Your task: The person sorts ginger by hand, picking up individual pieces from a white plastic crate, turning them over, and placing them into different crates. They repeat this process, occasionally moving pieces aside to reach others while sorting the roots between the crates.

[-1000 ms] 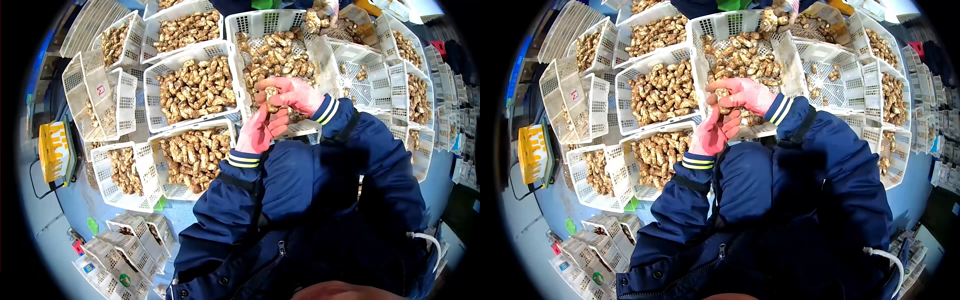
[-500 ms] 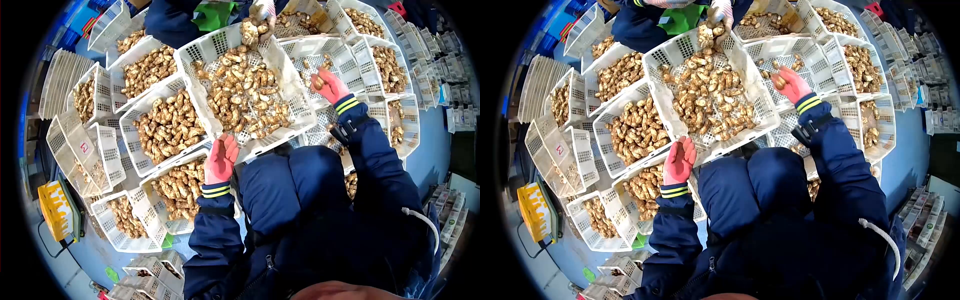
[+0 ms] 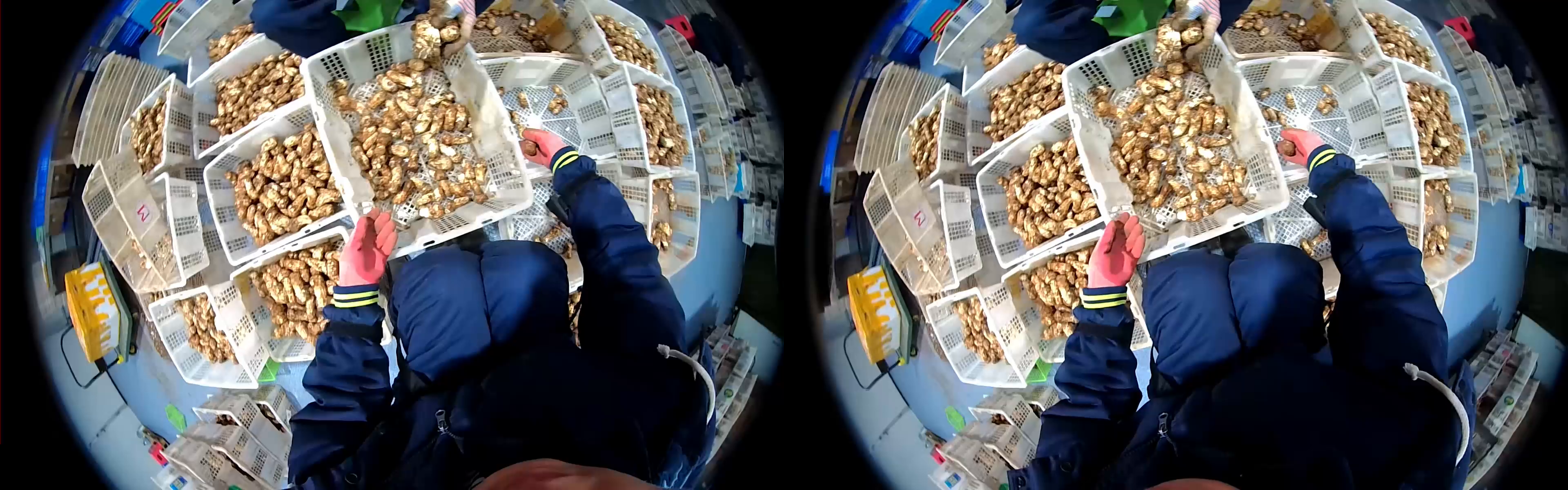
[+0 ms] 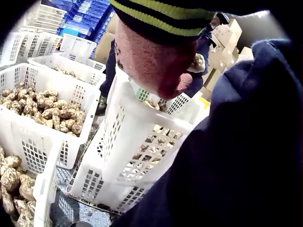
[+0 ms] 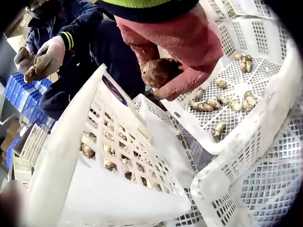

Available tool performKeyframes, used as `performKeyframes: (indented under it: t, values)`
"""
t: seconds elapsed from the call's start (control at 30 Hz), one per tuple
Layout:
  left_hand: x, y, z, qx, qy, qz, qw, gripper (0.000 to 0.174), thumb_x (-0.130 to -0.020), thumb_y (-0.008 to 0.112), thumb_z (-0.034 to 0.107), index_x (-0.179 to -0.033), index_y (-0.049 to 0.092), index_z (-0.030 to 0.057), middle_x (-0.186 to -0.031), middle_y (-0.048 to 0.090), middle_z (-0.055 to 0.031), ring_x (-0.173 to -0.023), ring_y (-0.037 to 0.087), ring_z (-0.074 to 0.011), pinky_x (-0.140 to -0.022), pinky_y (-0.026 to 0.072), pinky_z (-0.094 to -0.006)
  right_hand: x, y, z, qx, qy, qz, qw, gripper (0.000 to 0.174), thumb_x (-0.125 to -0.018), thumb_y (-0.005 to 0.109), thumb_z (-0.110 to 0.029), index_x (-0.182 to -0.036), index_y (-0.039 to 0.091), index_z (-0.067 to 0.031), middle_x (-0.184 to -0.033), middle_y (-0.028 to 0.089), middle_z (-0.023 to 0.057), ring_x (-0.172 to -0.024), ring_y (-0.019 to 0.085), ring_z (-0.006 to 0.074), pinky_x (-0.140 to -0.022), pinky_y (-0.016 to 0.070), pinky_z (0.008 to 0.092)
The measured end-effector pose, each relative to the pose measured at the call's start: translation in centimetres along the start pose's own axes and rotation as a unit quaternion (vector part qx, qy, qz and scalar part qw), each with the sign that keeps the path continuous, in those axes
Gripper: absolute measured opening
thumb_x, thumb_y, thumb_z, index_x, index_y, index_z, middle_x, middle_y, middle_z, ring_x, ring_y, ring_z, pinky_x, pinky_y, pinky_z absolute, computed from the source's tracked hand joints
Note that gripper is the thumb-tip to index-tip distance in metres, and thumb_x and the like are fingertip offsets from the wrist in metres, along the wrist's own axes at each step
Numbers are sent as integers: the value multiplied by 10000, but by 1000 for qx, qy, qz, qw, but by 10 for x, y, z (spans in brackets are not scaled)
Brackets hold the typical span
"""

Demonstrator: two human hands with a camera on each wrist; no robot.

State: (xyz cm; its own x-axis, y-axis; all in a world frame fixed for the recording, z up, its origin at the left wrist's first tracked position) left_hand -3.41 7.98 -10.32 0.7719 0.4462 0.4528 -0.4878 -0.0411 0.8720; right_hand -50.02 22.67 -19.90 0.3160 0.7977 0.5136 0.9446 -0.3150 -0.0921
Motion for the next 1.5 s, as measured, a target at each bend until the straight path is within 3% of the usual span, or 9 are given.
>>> performKeyframes:
  t: [0.23,0.4,0.63,0.7,0.77,0.87,0.97,1.1,1.5]
  values:
    - [1,4,-6,-32,10,63,997,323,-911,432,220,-1160,436,15,-1156,484,-105,-988,500,-226,-842,414,-321,-35,-20,-128,-403,-75,151,900,271,-795,570,-141,-1028,518,-12,-797,570,93,-778,577,166,-643,470,272]
    - [-4,-8,-6,27,-3,-30,999,328,-913,426,233,-1176,438,37,-1104,530,-105,-946,540,-230,-825,444,-337,-11,136,-203,90,-123,-51,987,372,-832,505,-125,-1179,468,4,-945,587,90,-746,548,120,-646,487,225]
    - [1,0,-7,-32,22,70,997,431,-909,423,272,-1272,364,45,-1244,456,-129,-1118,472,-271,-913,415,-390,-35,296,-124,732,-414,-195,505,102,-747,512,-185,-818,571,-142,-784,575,56,-782,584,217,-642,467,353]
    - [1,5,-6,-34,20,69,997,442,-912,415,274,-1280,351,38,-1264,436,-133,-1130,460,-275,-920,408,-388,-32,306,-116,730,-436,-178,495,100,-761,483,-150,-796,577,-146,-751,587,48,-751,595,202,-637,467,344]
    - [1,8,-5,-41,22,80,996,451,-911,418,275,-1282,344,30,-1269,429,-135,-1132,458,-273,-921,406,-384,-32,300,-130,720,-414,-187,525,115,-771,489,-172,-779,590,-118,-749,602,78,-750,604,224,-656,463,354]
    - [3,7,-4,-41,9,54,998,459,-905,435,270,-1270,347,5,-1252,436,-148,-1122,465,-268,-919,409,-374,-27,272,-171,438,-220,-177,854,326,-796,519,-237,-1067,546,-57,-950,605,89,-842,589,238,-757,449,346]
    - [-2,11,-6,-105,19,25,994,501,-885,478,289,-1268,345,-7,-1230,445,-161,-1079,485,-254,-906,405,-359,-2,253,-197,-14,-56,-218,974,395,-832,532,-189,-1161,461,17,-947,580,59,-868,571,149,-778,462,278]
    - [-7,51,-14,-187,126,25,974,536,-871,484,401,-1275,365,69,-1224,453,-76,-1125,421,-208,-932,352,-334,58,255,-229,-213,-57,-252,942,360,-851,529,-110,-1179,455,18,-1030,559,60,-889,564,116,-781,469,219]
    - [7,74,6,-81,261,-12,962,384,-862,515,342,-1136,454,80,-1035,538,-37,-848,546,-158,-786,437,-292,115,301,-248,272,-402,-64,872,256,-772,565,-173,-1010,592,-81,-864,589,114,-795,575,250,-685,451,312]
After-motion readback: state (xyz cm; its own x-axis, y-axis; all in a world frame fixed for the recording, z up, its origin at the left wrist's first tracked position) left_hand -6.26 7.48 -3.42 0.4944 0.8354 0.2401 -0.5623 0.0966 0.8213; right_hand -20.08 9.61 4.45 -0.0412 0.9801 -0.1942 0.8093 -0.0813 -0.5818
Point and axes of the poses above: each hand's wrist, its own x-axis away from the middle knuckle, its own y-axis out of the palm, z = x × y, the point moved 1 cm from there along -x, towards the middle knuckle
